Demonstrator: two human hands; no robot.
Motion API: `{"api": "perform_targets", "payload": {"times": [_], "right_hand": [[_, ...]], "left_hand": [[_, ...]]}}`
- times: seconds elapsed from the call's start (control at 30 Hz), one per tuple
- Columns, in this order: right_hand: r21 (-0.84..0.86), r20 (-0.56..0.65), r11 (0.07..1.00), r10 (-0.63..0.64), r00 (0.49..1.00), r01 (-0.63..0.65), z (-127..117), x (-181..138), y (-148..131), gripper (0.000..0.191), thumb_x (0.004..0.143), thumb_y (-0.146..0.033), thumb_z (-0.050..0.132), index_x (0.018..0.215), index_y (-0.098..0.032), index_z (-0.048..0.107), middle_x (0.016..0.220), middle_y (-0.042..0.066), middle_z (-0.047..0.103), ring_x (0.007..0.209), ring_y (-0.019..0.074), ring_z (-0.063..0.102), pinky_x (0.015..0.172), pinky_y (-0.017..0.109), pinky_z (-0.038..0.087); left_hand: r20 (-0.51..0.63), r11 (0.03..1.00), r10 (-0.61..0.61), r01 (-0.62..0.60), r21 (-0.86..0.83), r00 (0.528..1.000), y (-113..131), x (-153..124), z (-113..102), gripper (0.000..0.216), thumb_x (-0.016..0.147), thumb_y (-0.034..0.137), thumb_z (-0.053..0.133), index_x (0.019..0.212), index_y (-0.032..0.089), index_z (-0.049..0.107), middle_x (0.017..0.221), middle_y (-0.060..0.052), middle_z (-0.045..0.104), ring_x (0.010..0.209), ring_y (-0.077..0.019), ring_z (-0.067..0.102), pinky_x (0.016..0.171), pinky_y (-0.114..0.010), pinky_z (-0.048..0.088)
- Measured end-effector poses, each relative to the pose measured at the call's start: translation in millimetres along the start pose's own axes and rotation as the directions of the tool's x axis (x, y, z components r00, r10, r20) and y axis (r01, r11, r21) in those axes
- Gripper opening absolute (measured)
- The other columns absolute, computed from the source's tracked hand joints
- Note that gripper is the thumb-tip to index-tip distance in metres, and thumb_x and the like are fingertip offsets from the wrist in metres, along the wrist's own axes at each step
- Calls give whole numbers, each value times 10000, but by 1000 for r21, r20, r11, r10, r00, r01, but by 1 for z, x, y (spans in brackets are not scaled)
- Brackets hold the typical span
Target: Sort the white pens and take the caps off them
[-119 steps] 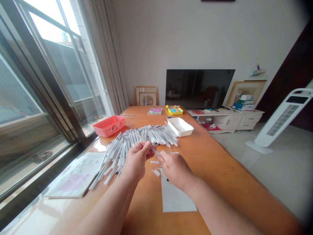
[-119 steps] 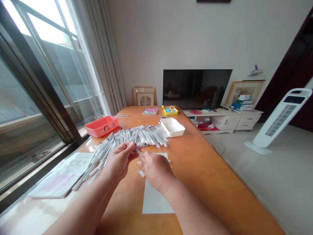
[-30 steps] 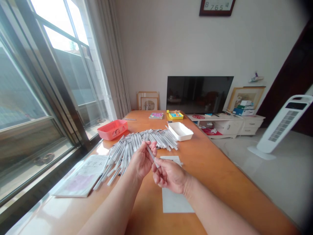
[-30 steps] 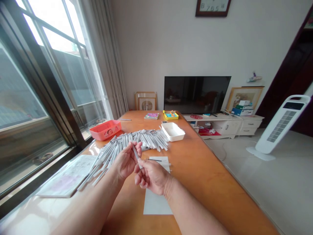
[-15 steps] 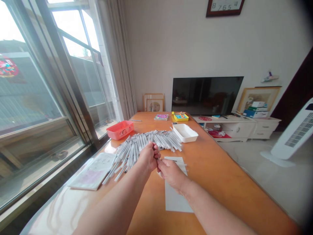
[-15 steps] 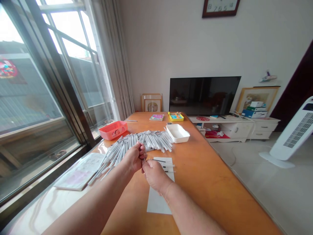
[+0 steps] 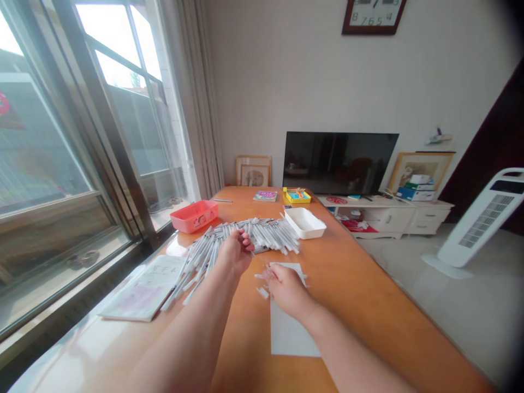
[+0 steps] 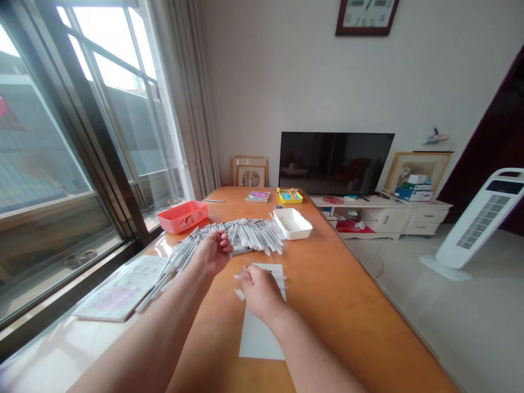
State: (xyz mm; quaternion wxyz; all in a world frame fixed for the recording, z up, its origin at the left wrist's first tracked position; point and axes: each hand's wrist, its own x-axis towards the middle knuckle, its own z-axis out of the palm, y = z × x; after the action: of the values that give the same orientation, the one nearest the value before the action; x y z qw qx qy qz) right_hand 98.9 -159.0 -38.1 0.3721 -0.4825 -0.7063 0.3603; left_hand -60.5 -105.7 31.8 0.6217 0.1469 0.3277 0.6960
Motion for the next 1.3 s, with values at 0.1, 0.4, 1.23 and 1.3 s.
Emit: {"api": "perform_targets", "payload": {"times": [0.1,0.4,1.23,1.3], "right_hand": [[-150,-70,989,9,997,-19,-23,7,9,290,935,-396,547,712,-211,544,675,12,569,608,146,473,571,263,289],[-235,-26,971,28,999,-34,-46,17,23,247,863,-265,605,1093,-218,686,864,46,671,783,198,601,710,309,424],[510,-180,857,27,983,70,-34,10,-11,351,860,-468,685,1065,-185,662,869,46,705,756,168,617,698,304,508],[477,-268,874,47,962,90,-39,11,-9,359,853,-491,689,1048,-190,674,879,49,709,754,171,617,680,301,508]], "left_hand": [[38,997,-27,30,-67,999,-11,-8,-4,188,1007,228,394,878,175,521,619,18,501,442,-74,429,409,-177,337],[67,994,-83,88,-65,994,-19,-17,-19,102,938,163,486,976,151,579,778,-60,653,554,-113,578,516,-230,486],[99,970,-241,240,21,965,-47,-31,-10,131,954,125,477,1001,107,599,998,-170,726,820,-188,734,758,-298,618],[52,961,-277,276,23,959,-47,-31,-9,102,954,125,491,988,103,585,956,-167,718,835,-197,740,772,-299,625]]}}
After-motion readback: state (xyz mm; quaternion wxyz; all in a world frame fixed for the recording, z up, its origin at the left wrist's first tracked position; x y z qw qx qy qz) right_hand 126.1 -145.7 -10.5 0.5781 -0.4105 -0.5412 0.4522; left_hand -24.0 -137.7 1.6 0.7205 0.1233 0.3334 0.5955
